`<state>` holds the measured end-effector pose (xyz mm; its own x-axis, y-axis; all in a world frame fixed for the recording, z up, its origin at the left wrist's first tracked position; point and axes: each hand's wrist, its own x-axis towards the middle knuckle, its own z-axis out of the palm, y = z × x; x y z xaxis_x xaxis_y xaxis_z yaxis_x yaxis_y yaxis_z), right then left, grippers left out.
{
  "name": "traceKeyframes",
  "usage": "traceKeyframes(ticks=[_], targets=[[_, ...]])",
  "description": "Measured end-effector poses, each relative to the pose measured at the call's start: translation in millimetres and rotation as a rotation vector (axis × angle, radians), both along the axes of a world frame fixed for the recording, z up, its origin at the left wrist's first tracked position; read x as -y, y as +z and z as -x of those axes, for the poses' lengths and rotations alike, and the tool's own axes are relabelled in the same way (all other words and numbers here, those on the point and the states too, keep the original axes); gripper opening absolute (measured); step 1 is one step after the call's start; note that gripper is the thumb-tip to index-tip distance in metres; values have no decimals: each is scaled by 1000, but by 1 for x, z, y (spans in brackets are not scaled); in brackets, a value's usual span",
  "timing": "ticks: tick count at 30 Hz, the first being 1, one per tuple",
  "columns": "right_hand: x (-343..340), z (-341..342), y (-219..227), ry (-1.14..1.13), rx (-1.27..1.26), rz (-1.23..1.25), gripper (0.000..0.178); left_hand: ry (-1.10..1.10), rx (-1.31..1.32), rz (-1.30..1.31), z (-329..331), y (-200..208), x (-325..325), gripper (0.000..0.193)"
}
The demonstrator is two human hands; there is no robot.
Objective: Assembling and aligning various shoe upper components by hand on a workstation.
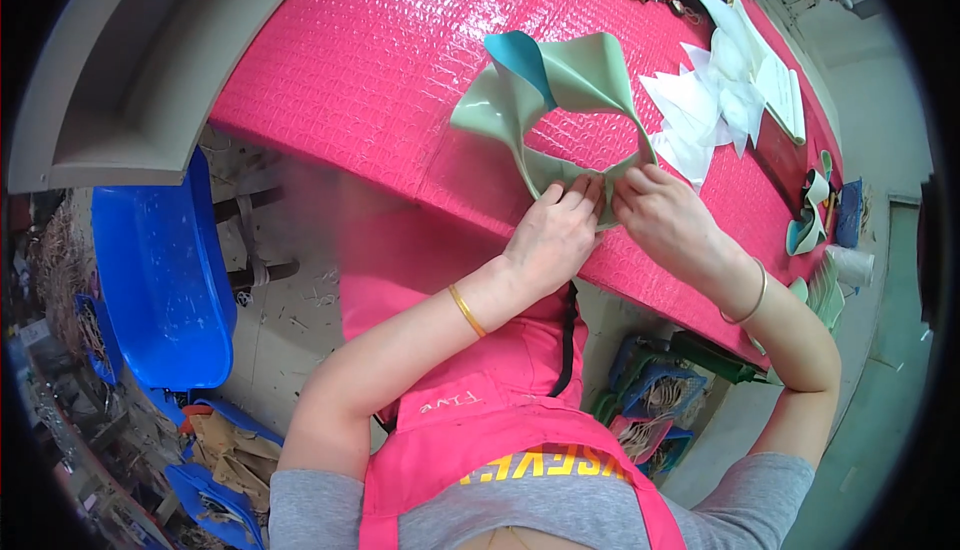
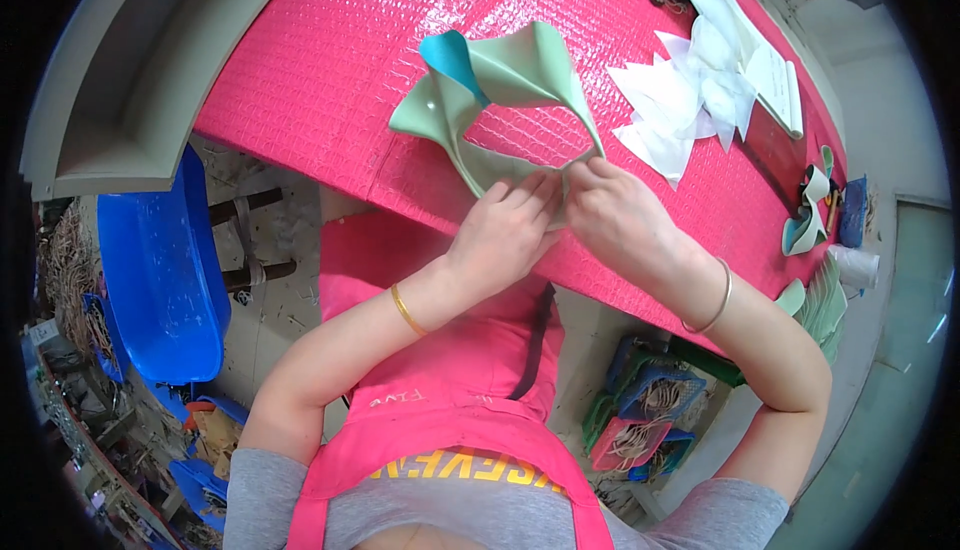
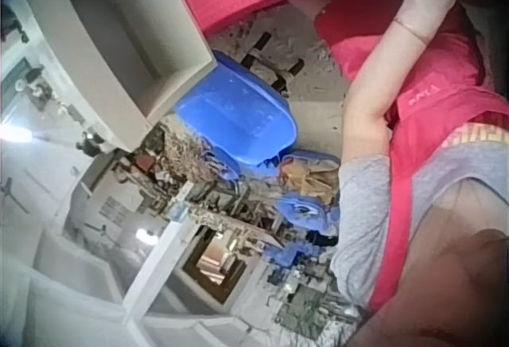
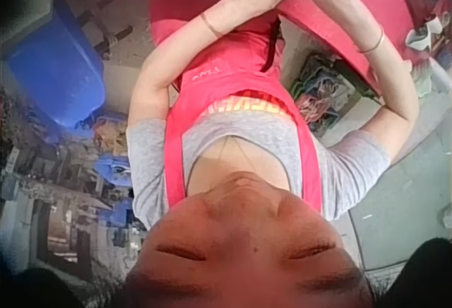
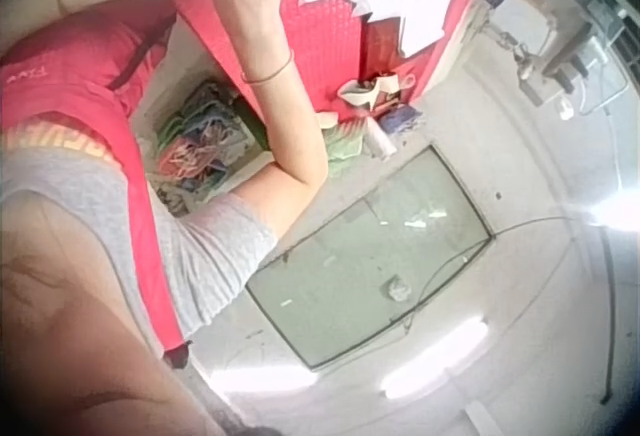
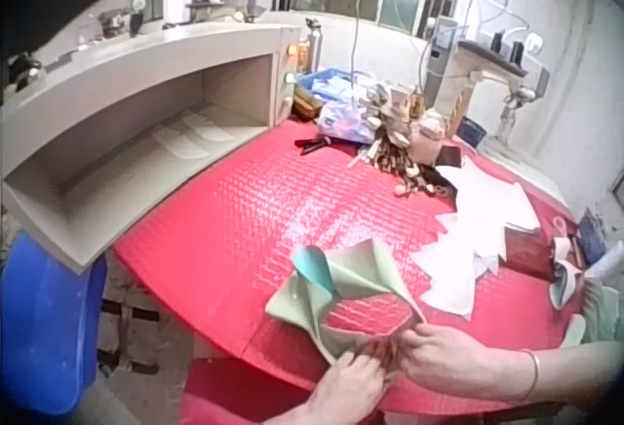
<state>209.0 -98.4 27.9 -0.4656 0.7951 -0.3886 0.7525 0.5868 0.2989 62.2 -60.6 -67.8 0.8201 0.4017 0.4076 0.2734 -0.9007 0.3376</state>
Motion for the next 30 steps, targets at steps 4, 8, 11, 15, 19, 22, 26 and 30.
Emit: traceKeyframes(ticks=[4, 8, 11, 15, 19, 22, 26, 30], targets=[[-9, -11, 3, 59, -188, -73, 6, 45, -29, 140, -13, 20, -2, 34], [-33, -1, 44, 63, -489, -378, 22, 243, 97, 702, -24, 49, -33, 22], [-42, 10, 53, -236, -948, -933, 29, 33, 1157, 1750, 3, 77, -48, 16], [-76, 33, -3, -501, -1394, -597, 16, -126, 1392, 1916, 30, 67, -44, 38], [-100, 53, -11, -427, -1405, -494, 24, -50, 1396, 2087, 52, 57, -37, 40], [-101, 64, -11, -396, -1445, -346, 29, -64, 1404, 2107, 62, 53, -42, 42], [-94, 68, -18, -246, -1404, -336, 24, -18, 1455, 2160, 70, 49, -22, 42], [-65, 56, -39, -104, -1161, -31, 16, 101, 1243, 2248, 111, 28, -1, 47]])
